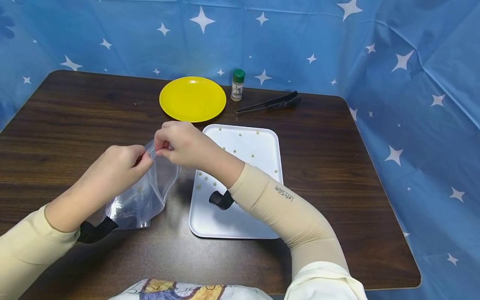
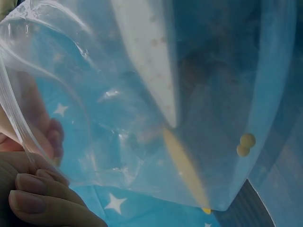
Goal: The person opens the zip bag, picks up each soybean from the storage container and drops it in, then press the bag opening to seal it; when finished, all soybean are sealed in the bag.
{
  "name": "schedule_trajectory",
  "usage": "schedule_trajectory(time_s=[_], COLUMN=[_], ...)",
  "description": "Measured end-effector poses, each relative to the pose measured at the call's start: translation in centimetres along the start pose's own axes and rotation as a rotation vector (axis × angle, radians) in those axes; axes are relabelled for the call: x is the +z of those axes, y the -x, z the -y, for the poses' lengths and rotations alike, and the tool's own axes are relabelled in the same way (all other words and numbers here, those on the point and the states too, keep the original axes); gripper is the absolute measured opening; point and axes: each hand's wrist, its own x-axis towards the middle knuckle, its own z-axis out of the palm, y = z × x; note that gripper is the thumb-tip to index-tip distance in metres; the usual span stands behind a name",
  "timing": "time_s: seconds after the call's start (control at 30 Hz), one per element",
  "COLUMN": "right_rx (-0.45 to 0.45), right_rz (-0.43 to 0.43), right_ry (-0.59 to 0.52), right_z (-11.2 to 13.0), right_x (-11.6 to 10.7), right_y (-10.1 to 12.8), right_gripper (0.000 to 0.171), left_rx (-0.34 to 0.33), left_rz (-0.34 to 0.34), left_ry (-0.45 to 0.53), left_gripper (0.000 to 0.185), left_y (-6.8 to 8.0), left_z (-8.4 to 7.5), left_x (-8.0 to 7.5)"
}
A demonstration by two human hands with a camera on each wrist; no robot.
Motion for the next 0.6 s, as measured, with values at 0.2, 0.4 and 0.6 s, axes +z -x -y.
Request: schedule_trajectory(time_s=[0.2,0.4,0.6], right_rx=[0.009,0.0,0.048], right_rz=[0.027,-0.004,-0.059], right_ry=[-0.014,-0.012,0.004], right_z=[0.0,-0.4,-1.9], right_x=[0.4,0.1,-0.9], right_y=[0.0,0.2,1.0], right_gripper=[0.004,0.003,0.005], left_rx=[0.003,0.004,-0.011], left_rz=[0.002,-0.006,-0.004], left_ry=[-0.003,-0.009,-0.006], left_gripper=[0.027,0.027,0.026], left_y=[0.0,0.0,-0.1], left_z=[0.0,0.1,0.1], left_x=[0.1,0.2,0.2])
